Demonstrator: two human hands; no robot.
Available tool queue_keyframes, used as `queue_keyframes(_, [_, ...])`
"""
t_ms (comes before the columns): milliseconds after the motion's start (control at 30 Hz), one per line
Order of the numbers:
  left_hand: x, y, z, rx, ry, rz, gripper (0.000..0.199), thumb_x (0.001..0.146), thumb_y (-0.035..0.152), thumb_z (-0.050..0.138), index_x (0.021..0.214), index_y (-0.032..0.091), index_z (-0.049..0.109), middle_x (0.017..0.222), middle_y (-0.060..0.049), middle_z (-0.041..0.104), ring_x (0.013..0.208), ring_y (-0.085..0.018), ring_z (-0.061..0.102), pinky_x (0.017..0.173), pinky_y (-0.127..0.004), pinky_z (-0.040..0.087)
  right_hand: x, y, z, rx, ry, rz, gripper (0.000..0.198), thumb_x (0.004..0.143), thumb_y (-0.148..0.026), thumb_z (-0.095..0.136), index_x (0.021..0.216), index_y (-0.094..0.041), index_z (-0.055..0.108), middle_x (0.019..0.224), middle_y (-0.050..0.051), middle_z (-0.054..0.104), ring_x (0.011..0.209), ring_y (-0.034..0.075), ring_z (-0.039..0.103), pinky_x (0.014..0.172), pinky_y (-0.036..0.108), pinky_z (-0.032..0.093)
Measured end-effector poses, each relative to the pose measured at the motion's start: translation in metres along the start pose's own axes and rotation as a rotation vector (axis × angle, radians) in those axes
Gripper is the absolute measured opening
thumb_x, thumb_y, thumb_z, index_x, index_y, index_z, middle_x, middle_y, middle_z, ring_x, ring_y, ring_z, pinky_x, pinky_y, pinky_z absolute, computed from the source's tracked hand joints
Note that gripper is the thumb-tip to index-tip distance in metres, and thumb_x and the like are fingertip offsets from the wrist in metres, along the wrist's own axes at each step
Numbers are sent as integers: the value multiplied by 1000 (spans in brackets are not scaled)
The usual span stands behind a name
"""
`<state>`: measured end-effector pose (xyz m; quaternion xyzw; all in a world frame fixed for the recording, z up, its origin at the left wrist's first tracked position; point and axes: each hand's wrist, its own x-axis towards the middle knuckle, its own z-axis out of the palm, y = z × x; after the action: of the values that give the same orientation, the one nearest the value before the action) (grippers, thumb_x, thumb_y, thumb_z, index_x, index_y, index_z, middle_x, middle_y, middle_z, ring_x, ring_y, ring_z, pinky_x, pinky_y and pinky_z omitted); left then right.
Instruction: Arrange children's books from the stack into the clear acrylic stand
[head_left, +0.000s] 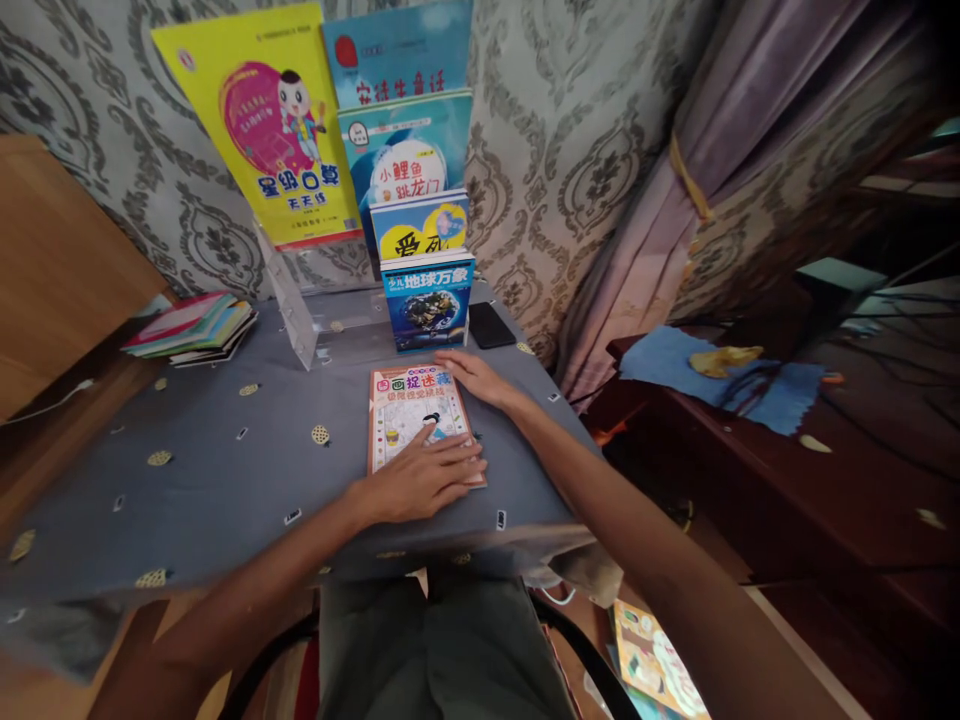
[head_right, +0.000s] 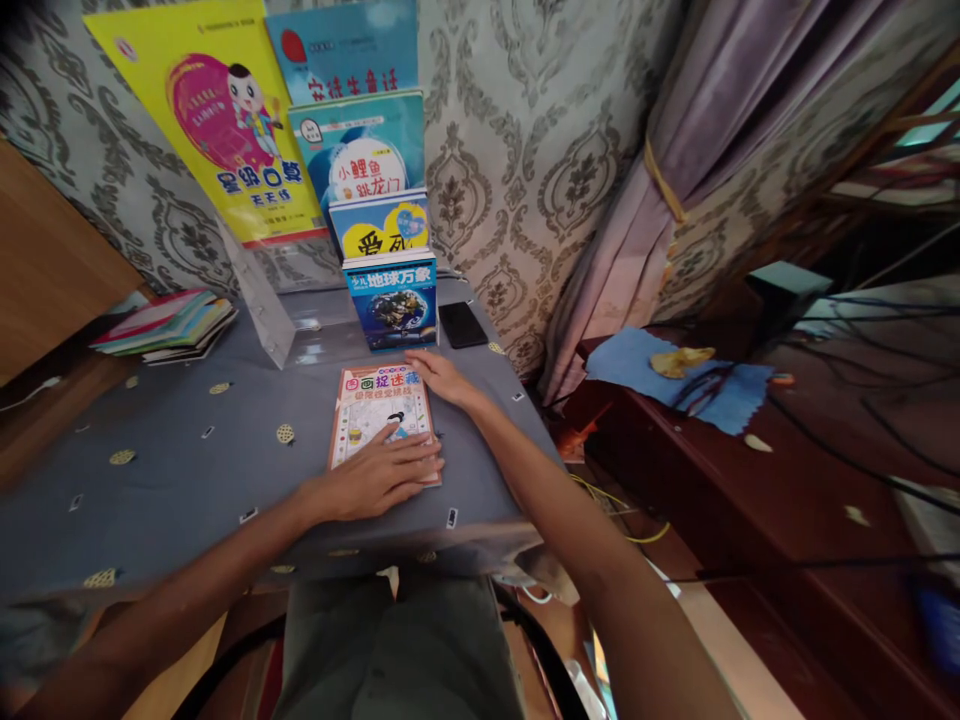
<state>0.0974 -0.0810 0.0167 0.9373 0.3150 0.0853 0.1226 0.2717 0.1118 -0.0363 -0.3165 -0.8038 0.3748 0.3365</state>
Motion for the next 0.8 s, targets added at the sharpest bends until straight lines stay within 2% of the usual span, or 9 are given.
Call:
queue_keyframes(200, [-2,3,1,-23,19,5,42,107,36,33,144,29,51,155,-3,49,150,-20,33,126,-54,7,-4,-8,-1,-104,-15,-9,47,102,-44,40,139,-21,57,140,11,63,128,24,60,111,45,45])
queue_keyframes(333, [-10,-5,2,-71,75,-51,44,107,36,31,146,27,48,152,-5,52,146,-16,40,126,-48,16,-12,-20,5,-317,-52,-29,48,102,-39,38,143,-19,53,144,12,59,132,26,56,113,47,42])
queue_keyframes(433, [-25,-26,2,-13,147,-208,46,106,39,30,147,24,46,153,-9,51,146,-18,40,124,-47,23,-18,-27,12,-481,-97,-30,49,102,-38,39,146,-21,49,151,11,52,142,27,45,118,52,34])
queue_keyframes(500, [-36,-47,-1,46,177,-342,50,105,42,31,148,20,45,156,-12,45,149,-21,36,124,-50,23,-20,-31,15,-569,-121,-33,49,102,-38,39,147,-21,48,155,12,47,147,27,39,119,54,30])
queue_keyframes(600, [-47,-80,-9,80,158,-512,54,105,40,30,153,16,37,162,-14,34,152,-24,29,123,-52,23,-21,-42,16,-682,-140,-27,49,103,-36,38,146,-18,49,156,16,45,147,29,39,119,56,30])
queue_keyframes(700, [-49,-100,-16,81,126,-561,55,105,39,29,155,18,33,163,-11,32,154,-23,24,123,-51,23,-21,-60,23,-785,-156,-41,45,103,-32,39,143,-16,52,154,18,47,146,31,39,119,60,27])
queue_keyframes(800, [-48,-105,-18,86,141,-538,54,105,38,27,155,19,33,163,-11,33,153,-23,26,123,-51,23,-29,-83,49,-795,-213,-147,47,101,-32,44,144,-15,50,156,18,44,149,32,34,120,60,24])
